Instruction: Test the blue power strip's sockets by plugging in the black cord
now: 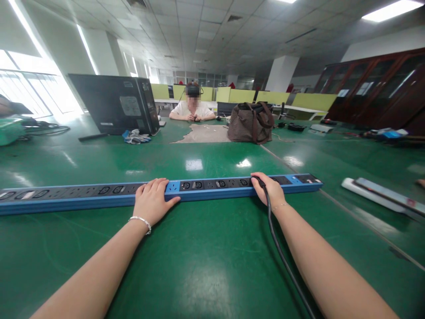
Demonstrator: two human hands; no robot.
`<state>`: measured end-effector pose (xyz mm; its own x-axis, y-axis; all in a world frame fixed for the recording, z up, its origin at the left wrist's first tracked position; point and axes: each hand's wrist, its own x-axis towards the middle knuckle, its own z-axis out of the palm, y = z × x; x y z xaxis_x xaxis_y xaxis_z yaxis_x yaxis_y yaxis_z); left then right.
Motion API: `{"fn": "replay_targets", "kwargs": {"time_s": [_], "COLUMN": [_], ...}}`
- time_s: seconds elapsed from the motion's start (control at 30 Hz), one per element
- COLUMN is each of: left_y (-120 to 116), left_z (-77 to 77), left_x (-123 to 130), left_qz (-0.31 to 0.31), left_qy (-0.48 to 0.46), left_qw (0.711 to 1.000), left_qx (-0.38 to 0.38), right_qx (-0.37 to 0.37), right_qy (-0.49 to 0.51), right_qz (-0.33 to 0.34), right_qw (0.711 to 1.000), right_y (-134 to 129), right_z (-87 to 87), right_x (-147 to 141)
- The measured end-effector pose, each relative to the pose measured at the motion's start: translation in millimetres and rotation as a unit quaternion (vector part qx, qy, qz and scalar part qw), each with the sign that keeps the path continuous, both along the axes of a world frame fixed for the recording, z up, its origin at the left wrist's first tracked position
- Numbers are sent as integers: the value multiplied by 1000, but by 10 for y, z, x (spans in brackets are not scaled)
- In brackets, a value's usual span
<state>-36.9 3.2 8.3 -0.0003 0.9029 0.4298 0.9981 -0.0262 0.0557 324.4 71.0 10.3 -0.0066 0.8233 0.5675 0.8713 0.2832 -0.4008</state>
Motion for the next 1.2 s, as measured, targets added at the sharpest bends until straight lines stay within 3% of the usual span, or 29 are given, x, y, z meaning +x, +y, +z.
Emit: {"fn": "replay_targets", "kwargs": {"time_s": [0.27,0.43,0.57,0.9,1.2], "left_y": [-3,-5,-9,3,6], "left_z": [1,10,10,8,-1], "left_x": [5,11,8,3,-7], "left_qz": [-3,7,5,7,7], "left_qy": [-7,1,9,5,12], "left_qw": [1000,1000,1000,1000,1000], "left_qx": [2,-6,-2,-11,-8], "right_qx": [74,110,65,23,36], "right_qy": [7,-113,-203,-190,-130], "right_qz": [23,-123,-128,-118,-120], "right_qw": [997,980,969,974,984], "right_y": [33,9,8,0,18], "right_z": [-92,-75,-20,-3,-67], "right_x": [-13,-4,8,5,-7]}}
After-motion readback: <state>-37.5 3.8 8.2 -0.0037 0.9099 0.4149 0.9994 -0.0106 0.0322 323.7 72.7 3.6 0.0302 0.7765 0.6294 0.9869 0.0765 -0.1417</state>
